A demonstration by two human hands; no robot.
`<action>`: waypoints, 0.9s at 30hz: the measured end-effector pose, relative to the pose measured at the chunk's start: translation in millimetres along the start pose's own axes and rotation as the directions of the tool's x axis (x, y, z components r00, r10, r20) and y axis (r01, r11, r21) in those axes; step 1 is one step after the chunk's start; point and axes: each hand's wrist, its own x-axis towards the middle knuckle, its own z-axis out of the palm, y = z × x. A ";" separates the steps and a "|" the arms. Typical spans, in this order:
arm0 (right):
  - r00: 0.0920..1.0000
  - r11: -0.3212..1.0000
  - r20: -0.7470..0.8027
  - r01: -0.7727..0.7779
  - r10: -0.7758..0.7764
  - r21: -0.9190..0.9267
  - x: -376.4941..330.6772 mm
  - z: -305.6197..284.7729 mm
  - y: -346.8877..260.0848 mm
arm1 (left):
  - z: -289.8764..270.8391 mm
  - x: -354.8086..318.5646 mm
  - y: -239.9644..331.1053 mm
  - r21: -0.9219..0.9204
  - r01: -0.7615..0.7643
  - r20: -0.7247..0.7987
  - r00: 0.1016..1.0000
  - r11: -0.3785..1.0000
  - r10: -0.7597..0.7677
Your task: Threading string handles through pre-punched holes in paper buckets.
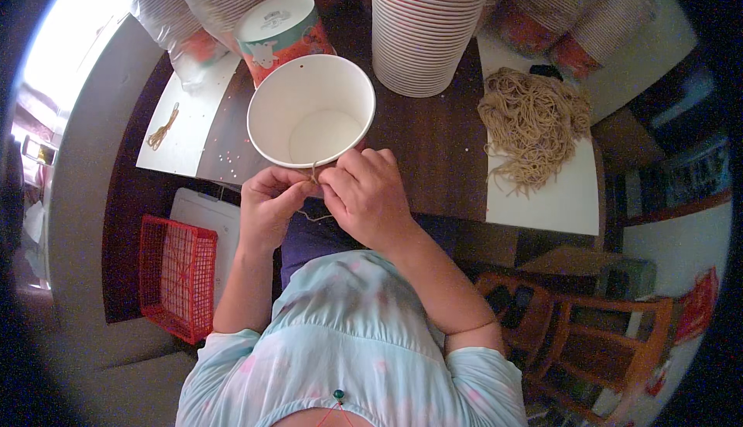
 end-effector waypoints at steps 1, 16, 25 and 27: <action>1.000 1.000 0.002 0.005 -0.005 0.010 -0.9 -0.4 -0.3 | -0.4 0.5 -0.1 0.005 0.000 -0.009 1.000 1.000 0.000; 0.982 0.972 0.102 0.175 -0.161 -0.157 -1.0 -12.5 8.7 | -0.7 3.7 -2.8 -0.035 -0.069 0.015 0.998 0.997 0.069; 0.994 1.000 0.107 0.023 -0.024 0.010 3.3 -17.4 -4.4 | -2.7 1.1 -3.1 0.030 -0.056 -0.006 0.998 0.998 0.056; 0.994 0.998 0.105 -0.021 0.014 0.062 3.7 -14.1 -1.6 | -1.6 3.5 -3.5 0.017 -0.053 -0.007 0.999 0.998 0.053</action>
